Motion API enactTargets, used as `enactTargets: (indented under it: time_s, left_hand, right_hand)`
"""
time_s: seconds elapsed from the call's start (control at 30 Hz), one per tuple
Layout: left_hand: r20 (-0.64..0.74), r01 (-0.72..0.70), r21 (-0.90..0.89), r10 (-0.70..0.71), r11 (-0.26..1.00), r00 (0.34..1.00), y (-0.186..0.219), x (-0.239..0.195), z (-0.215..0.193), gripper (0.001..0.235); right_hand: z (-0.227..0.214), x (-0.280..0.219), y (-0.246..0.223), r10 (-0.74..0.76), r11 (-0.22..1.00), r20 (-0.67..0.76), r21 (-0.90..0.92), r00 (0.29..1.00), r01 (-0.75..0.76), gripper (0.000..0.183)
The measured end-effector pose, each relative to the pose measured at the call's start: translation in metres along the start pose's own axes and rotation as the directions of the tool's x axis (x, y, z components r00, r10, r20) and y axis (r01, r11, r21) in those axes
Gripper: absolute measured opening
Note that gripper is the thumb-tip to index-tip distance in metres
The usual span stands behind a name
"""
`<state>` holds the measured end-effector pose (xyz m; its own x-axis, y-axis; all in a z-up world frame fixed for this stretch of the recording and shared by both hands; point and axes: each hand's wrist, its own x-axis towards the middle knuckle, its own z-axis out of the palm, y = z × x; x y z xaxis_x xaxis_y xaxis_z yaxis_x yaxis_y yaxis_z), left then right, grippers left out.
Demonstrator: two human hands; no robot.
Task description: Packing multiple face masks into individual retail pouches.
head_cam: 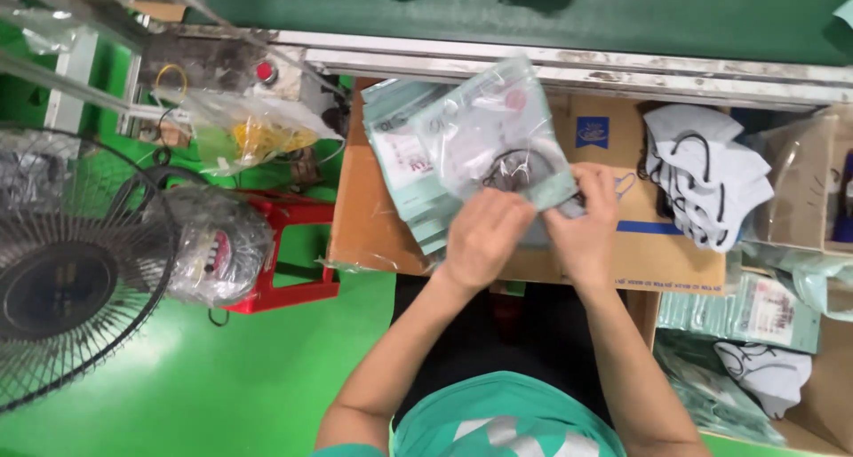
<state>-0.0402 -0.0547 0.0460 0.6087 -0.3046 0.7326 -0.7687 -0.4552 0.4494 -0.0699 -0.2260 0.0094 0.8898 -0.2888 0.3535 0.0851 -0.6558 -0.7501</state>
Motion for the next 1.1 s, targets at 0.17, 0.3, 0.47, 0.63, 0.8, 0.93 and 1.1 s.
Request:
enactTargets:
  time_s: [0.17, 0.3, 0.47, 0.63, 0.8, 0.93, 1.1]
  left_hand:
    - [-0.18, 0.352, -0.301, -0.416, 0.886, 0.892, 0.003, -0.029, 0.026, 0.043]
    - [0.37, 0.671, -0.712, -0.701, 0.207, 0.609, 0.003, -0.048, 0.058, 0.055]
    - [0.111, 0.739, -0.528, -0.829, 0.419, 0.549, 0.017, -0.042, 0.066, 0.047]
    - [0.473, 0.743, -0.649, -0.68, 0.162, 0.561, 0.02, -0.055, 0.087, 0.035]
    - [0.902, 0.847, -0.164, -0.27, 0.506, 0.336, 0.053, -0.05, 0.062, 0.033]
    - [0.322, 0.195, -0.252, -0.108, 0.948, 0.941, 0.08, 0.059, -0.008, 0.022]
    - [0.223, 0.177, -0.312, -0.109, 0.934, 0.969, 0.057, 0.047, 0.006, 0.028]
  right_hand:
    - [-0.018, -0.007, 0.02, 0.225, 0.849, -0.032, 0.498, 0.974, -0.179, 0.018]
    - [-0.007, -0.016, 0.017, 0.337, 0.772, 0.019, 0.567, 0.941, -0.288, 0.028]
    - [-0.01, -0.041, 0.031, 0.471, 0.072, 0.446, 0.841, 0.761, -0.537, 0.028]
    - [-0.009, -0.045, 0.068, 0.46, 0.099, 0.439, 0.838, 0.772, -0.536, 0.024]
    - [-0.046, -0.022, 0.056, 0.423, 0.46, 0.276, 0.755, 0.863, -0.467, 0.025]
    - [-0.088, -0.012, 0.005, 0.227, 0.908, 0.23, 0.3, 0.946, -0.291, 0.027]
    - [-0.094, -0.014, -0.006, -0.03, 0.989, 0.028, 0.148, 0.999, 0.025, 0.027]
